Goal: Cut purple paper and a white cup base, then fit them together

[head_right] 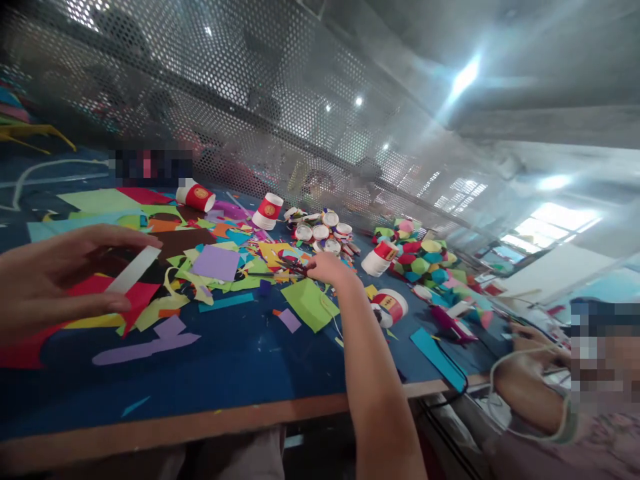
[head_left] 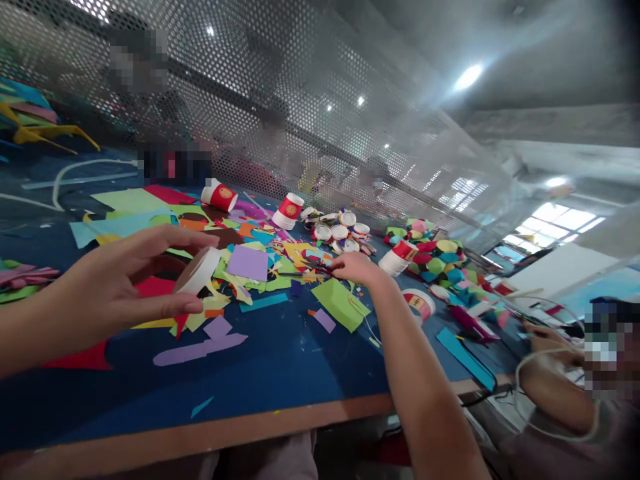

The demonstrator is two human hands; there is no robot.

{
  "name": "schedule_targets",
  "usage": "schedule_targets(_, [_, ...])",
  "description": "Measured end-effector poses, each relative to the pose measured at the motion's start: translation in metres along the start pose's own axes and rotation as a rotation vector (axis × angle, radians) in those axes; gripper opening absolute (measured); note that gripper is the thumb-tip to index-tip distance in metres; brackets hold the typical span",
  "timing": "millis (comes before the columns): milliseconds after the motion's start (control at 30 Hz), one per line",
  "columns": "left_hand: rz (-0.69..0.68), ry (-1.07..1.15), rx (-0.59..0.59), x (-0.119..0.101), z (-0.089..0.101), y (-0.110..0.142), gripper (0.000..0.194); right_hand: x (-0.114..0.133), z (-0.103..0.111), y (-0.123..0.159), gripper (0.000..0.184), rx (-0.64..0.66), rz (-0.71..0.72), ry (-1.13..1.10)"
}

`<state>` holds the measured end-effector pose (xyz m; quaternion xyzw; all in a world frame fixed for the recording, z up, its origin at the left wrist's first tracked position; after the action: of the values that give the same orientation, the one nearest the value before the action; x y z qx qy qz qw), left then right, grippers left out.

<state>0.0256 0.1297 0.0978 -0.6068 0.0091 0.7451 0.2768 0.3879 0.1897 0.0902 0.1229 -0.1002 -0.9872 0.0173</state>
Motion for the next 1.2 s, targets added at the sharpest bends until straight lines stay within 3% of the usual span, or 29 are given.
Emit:
schedule_targets(167, [-0.021,-0.074,0.015,-0.001,-0.001,-0.003,0.056,-0.001,-0.006,-0.003,0.029,0.011,0.041,-0.016])
schedule_targets(433, [-0.093,-0.088,-0.003,-0.017,0.002,-0.007,0.044,-0.010,-0.007,-0.010,0.023,-0.110,-0.029,-0.074])
schedule_targets(633, [-0.109,-0.095,0.032,-0.005,0.003,-0.011,0.060,-0.018,-0.004,-0.011,0.021,-0.200,-0.053,-0.124])
schedule_targets(800, [-0.106,-0.112,0.052,0.000,0.002,-0.012,0.064,-0.025,0.011,0.004,0.021,-0.367,-0.099,-0.269])
schedule_targets(967, [-0.148,-0.188,0.050,-0.011,0.001,-0.006,0.062,-0.041,0.049,0.037,0.030,-0.706,-0.206,-0.524])
schedule_targets(1033, [-0.193,-0.196,0.066,-0.015,-0.001,-0.003,0.064,-0.030,0.060,0.053,0.047,-0.791,-0.194,-0.664])
schedule_targets(1100, [-0.257,-0.159,0.067,-0.020,-0.002,-0.001,0.065,0.000,0.064,0.067,0.058,-0.778,-0.106,-0.815])
schedule_targets(1167, [-0.322,-0.076,0.042,-0.024,0.001,0.000,0.064,0.047,0.063,0.080,0.061,-0.687,0.024,-0.948])
schedule_targets(1200, [-0.345,-0.024,0.030,-0.026,0.003,-0.001,0.064,0.076,0.056,0.083,0.061,-0.541,0.136,-1.128])
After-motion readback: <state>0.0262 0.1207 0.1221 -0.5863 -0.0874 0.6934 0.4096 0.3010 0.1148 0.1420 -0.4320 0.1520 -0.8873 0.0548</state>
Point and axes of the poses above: each hand's wrist, its own y-axis away from the middle knuckle, its own z-axis out of the back of the hand, x = y × z, the point moved 9 cm from there along -y, towards the middle knuckle, and after that the axes turned 8 degrees about y, right-handed, at the moved point
